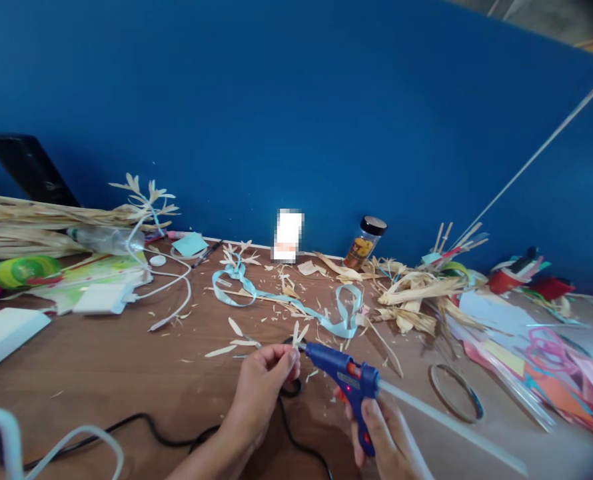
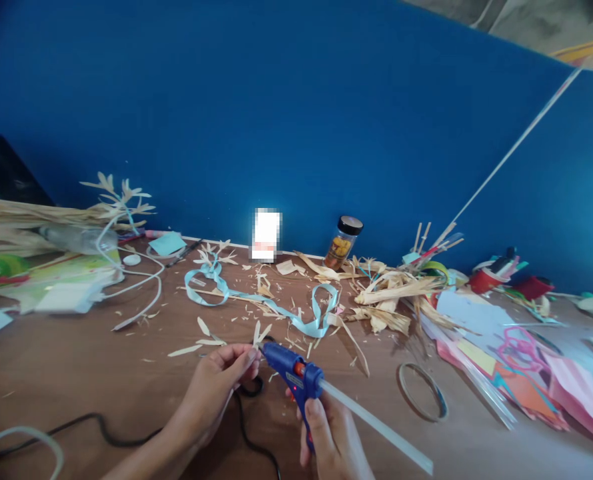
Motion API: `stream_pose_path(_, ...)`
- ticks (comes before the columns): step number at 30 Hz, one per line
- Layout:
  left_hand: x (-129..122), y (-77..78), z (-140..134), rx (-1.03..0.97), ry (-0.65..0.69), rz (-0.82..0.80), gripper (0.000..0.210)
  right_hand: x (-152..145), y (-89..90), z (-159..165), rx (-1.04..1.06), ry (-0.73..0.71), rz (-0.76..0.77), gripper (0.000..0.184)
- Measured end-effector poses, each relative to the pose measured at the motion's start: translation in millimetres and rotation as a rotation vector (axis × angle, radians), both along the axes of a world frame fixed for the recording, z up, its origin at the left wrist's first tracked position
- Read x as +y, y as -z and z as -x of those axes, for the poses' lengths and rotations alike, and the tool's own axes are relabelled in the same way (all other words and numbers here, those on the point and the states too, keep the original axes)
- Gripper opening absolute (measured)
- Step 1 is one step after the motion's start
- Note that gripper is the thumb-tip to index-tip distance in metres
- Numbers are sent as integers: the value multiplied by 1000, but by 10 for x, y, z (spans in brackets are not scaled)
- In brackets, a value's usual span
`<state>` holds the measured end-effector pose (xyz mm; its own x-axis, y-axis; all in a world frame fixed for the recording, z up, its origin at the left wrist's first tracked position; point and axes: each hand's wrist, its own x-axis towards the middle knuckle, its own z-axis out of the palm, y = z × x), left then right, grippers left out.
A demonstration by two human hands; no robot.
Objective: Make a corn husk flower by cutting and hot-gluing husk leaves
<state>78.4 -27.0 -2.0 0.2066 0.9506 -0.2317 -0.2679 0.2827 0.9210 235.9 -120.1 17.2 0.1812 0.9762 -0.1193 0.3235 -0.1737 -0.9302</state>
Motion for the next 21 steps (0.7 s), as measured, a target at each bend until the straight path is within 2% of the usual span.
stream_pose_path(11, -6, -45, -7, 3, -4, 22, 20, -10, -17, 2, -64, -14, 10, 59)
stream_pose_path(21, -1, 0, -1, -10, 8, 0, 20, -9, -13, -9, -60, -20, 9, 58)
